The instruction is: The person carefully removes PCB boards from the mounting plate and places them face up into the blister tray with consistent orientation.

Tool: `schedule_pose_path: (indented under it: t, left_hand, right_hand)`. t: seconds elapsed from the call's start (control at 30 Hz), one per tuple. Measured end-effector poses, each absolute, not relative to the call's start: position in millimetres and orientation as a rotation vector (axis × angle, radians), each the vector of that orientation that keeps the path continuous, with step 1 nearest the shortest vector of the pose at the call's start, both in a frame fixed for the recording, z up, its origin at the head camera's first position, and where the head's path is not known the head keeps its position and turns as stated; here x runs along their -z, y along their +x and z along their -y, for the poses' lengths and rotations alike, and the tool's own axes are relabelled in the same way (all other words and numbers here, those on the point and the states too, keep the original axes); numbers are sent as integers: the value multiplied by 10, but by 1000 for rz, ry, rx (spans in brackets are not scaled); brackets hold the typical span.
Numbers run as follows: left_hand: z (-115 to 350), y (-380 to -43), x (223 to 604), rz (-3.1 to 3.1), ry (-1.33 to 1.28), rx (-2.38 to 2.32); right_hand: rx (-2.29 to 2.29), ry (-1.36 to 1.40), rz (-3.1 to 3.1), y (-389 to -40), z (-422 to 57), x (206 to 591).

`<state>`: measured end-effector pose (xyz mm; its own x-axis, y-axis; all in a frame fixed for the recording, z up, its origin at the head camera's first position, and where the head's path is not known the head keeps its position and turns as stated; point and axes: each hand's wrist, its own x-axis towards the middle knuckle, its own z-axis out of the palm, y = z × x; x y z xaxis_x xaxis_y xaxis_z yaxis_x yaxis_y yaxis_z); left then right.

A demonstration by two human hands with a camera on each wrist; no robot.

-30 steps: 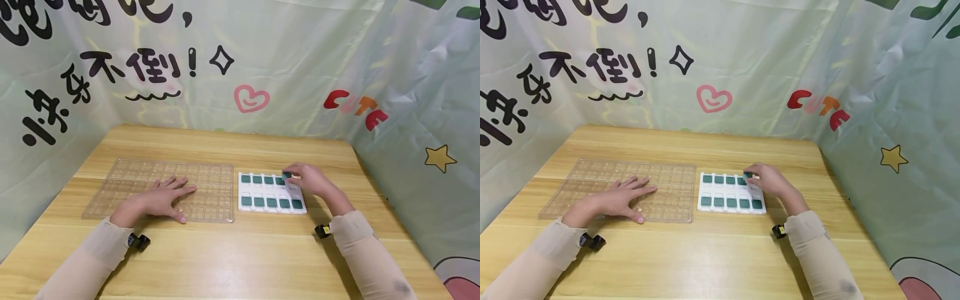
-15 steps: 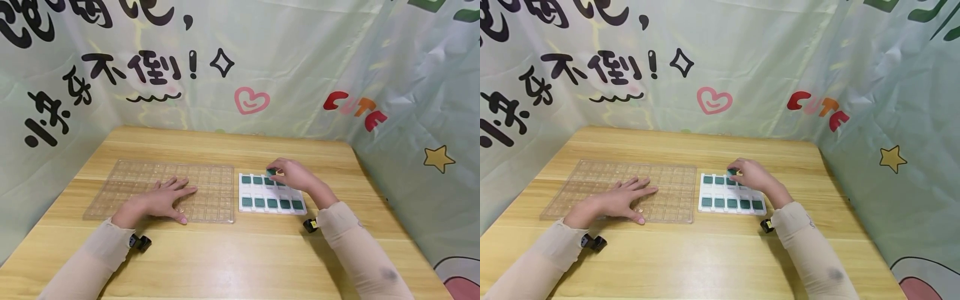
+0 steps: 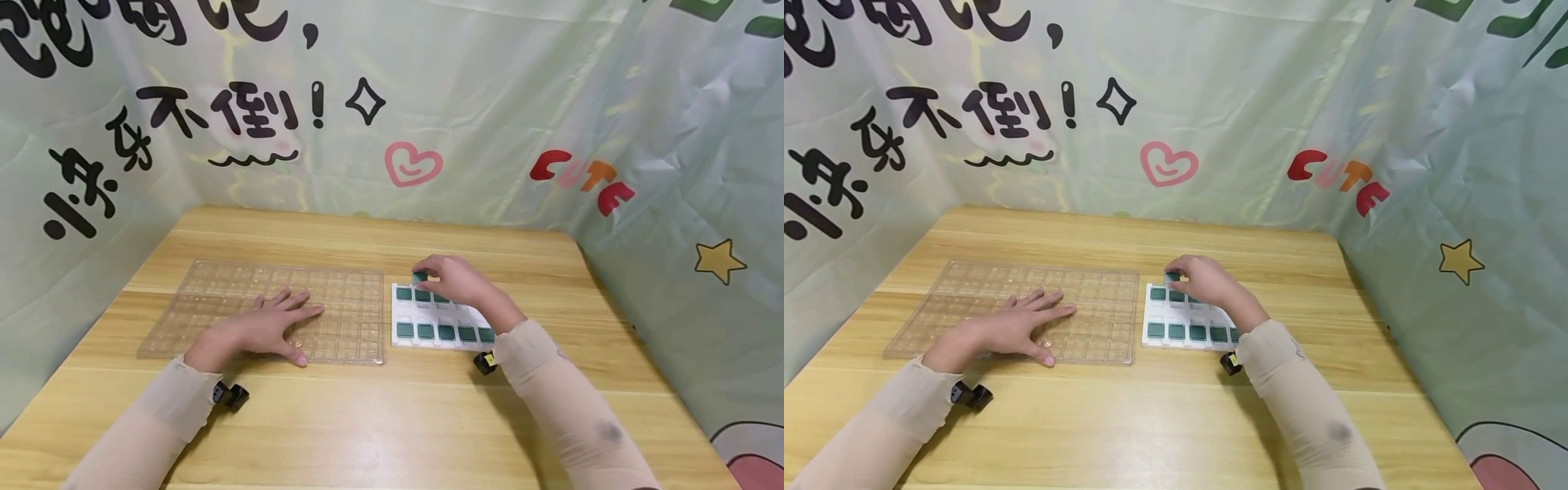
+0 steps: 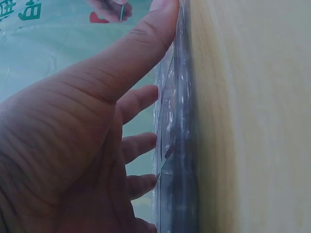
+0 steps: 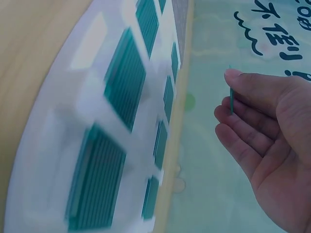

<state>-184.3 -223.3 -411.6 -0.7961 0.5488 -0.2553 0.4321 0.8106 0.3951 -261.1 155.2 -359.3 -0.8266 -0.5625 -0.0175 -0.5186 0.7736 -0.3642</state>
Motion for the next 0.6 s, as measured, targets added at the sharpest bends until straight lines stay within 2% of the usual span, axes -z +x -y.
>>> schedule_pose_path:
  t: [0.6]
  left_hand:
    - [2201,-1862,4117,-2638,743,-457]
  right_hand:
    - [534,-845,-2814,-2801,-1075,3586]
